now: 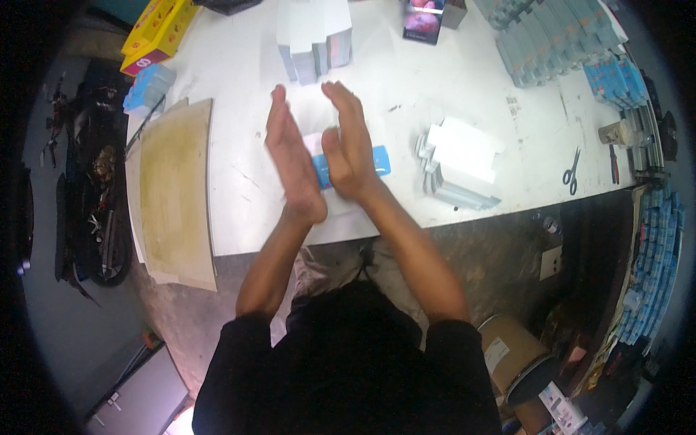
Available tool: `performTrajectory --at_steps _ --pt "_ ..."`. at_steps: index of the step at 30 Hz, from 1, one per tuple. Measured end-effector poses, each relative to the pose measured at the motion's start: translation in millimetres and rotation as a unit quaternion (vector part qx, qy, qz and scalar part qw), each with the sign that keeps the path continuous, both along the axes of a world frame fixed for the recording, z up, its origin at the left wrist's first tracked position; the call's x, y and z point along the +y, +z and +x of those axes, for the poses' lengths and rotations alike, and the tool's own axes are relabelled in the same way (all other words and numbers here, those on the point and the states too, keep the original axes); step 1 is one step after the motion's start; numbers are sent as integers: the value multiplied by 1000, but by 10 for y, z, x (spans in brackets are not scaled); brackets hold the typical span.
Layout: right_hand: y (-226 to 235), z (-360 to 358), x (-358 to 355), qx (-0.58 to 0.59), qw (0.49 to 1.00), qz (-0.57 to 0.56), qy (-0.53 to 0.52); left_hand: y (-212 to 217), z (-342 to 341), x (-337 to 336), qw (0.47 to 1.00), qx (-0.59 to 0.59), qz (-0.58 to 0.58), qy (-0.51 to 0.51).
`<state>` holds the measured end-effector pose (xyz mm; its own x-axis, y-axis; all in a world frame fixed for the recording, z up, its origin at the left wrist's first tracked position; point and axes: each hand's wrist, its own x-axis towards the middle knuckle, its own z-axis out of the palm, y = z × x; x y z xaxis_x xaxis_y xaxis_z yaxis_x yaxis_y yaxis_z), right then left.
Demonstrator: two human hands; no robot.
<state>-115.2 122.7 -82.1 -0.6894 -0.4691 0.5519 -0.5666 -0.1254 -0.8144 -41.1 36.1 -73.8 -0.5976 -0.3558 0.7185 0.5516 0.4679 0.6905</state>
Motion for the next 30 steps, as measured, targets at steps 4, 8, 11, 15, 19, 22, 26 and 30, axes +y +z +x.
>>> performTrajectory --at_steps 4,8,11,15,19,22,26,30 --pt "66 84 -21 -46 998 -7 33 -149 -47 -102 1000 -24 -14 -9" --pt "383 206 -121 -4 991 -118 61 -272 -57 -217 998 -56 15 -23" --pt "-105 110 -183 -41 998 -35 32 -226 -89 -181 998 -45 24 -48" --pt "91 86 -77 -131 985 -110 36 -189 -68 -123 995 -34 54 -83" --pt "498 343 540 126 976 177 21 -137 148 -85 993 -28 82 -82" --pt "356 400 891 202 910 361 8 87 335 92 987 -52 123 -91" --pt "292 362 1255 256 920 292 -48 241 576 152 995 -20 74 -56" --pt "399 113 2011 249 907 271 -205 178 698 -205 999 -53 3 8"
